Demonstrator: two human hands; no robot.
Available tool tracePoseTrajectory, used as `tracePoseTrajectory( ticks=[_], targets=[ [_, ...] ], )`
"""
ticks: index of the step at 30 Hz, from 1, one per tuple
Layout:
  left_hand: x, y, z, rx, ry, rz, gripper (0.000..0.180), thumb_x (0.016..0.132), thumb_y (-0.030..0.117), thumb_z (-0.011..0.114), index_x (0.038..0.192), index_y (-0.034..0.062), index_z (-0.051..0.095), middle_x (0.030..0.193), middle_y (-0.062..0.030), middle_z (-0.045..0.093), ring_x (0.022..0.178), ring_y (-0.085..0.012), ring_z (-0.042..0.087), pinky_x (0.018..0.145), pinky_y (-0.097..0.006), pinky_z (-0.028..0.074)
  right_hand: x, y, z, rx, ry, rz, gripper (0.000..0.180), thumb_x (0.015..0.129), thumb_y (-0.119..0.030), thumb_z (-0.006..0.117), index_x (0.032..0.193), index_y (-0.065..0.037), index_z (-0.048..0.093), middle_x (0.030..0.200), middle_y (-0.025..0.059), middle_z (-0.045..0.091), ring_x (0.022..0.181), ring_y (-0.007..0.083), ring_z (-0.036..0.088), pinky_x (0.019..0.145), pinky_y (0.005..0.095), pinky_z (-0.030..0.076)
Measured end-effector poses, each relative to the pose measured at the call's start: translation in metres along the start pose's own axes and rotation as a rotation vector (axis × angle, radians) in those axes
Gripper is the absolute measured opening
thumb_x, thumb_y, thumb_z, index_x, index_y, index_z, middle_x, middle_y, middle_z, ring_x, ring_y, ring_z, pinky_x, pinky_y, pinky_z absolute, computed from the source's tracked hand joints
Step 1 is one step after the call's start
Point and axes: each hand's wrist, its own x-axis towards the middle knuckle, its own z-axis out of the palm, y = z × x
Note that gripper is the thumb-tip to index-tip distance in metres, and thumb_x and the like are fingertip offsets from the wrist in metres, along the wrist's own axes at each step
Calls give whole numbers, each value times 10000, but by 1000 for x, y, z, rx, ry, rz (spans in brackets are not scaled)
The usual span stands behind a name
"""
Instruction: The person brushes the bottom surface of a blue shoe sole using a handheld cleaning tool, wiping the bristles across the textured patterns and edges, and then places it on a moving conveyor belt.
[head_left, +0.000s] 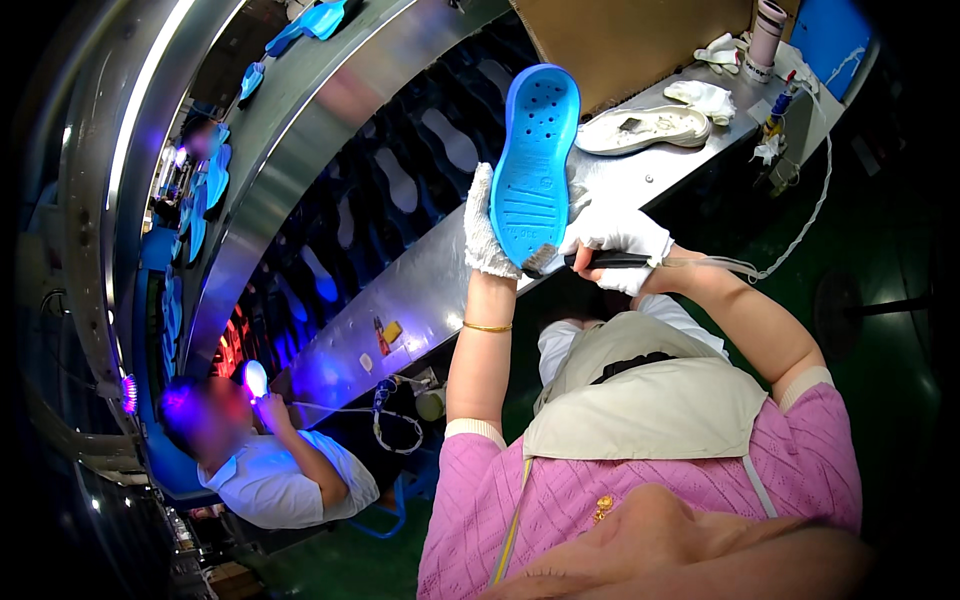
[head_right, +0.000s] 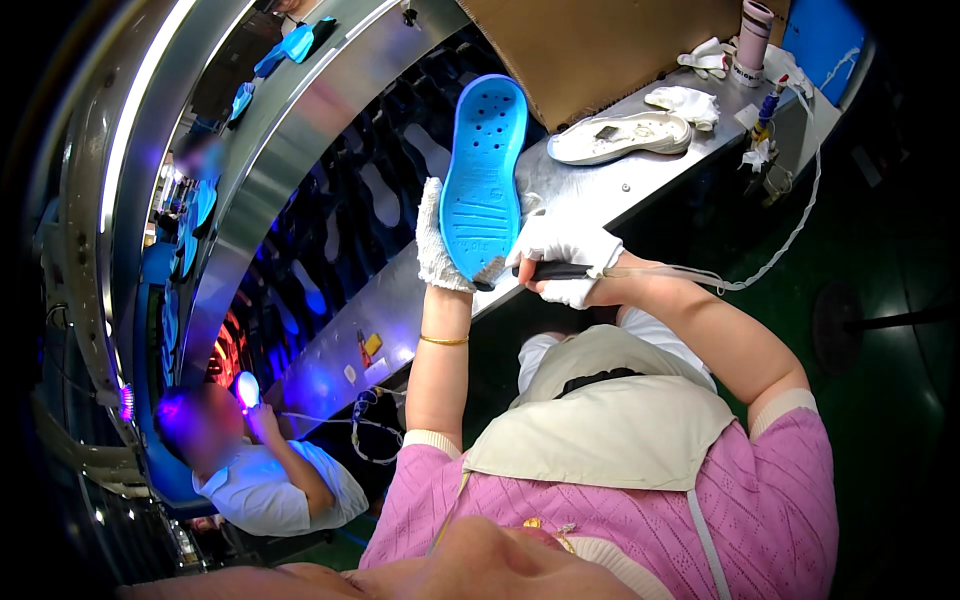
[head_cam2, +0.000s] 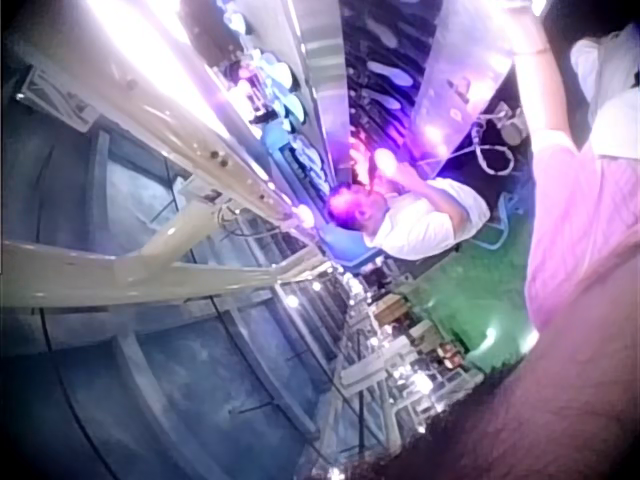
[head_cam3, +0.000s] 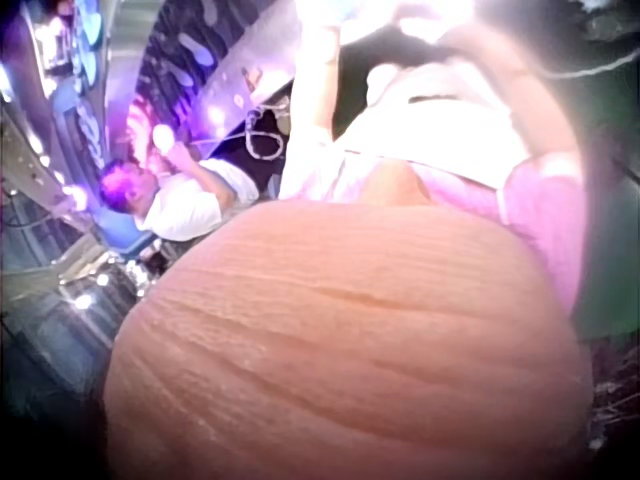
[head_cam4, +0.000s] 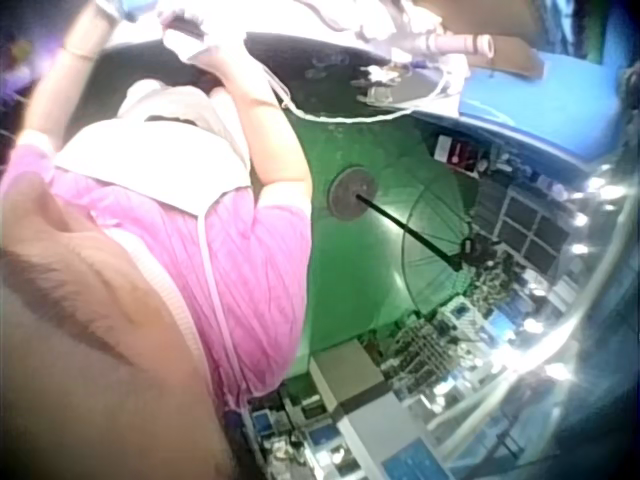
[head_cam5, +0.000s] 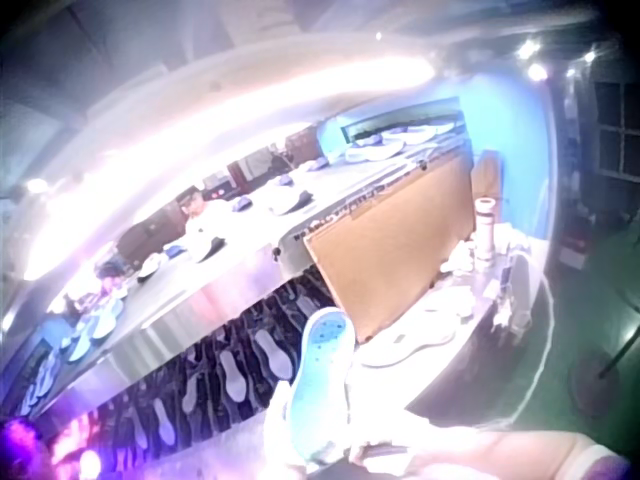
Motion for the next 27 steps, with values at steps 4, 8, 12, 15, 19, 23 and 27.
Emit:
tracePoseTrajectory(
  ticks=[4,8,12,15,19,23,27],
  targets=[
    [-1,2,10,-121,-165,-160,618,925,463,400,1284,-38,443,1187,-266,544,1018,-384,592,898,-450,494,-3,4,-4,21,-70,55,181,662,61,671,782,-62,617,887,74,622,823,197,604,733,299,486],
    [-4,4,30,123,10,-175,442,903,392,513,995,-23,635,914,-159,671,780,-259,655,719,-353,551,-1,-1,-21,210,-185,339,149,693,47,680,795,-48,629,875,42,634,811,133,595,724,278,488],
    [9,4,-5,225,183,-148,381,893,353,558,984,-10,632,894,-142,671,750,-241,654,703,-339,553,5,-12,-16,264,-10,268,149,714,49,654,813,-50,604,878,45,625,832,140,587,759,282,481],
    [12,4,-5,285,155,-222,349,887,325,581,992,-5,627,906,-130,668,765,-220,650,702,-326,553,8,-5,-11,121,-74,315,147,689,46,631,802,-47,611,860,50,627,808,168,596,742,288,478],
    [10,4,-15,431,173,-287,280,920,259,538,1056,26,611,935,-92,662,786,-176,643,700,-292,549,5,-2,-28,-33,-158,349,94,643,-14,663,722,-47,624,771,42,641,747,174,605,672,287,478],
    [9,-1,-3,439,152,-276,279,924,263,531,1047,26,610,936,-91,663,789,-179,645,710,-295,546,13,-16,-37,261,-146,444,135,667,70,626,760,-28,613,817,59,638,759,158,602,682,270,480],
    [9,0,4,454,75,-353,316,927,288,522,1056,11,604,957,-108,659,799,-202,648,714,-317,556,12,-7,-44,-64,-180,400,122,643,20,641,744,-49,632,786,65,645,760,176,614,688,288,485]
  ],
)
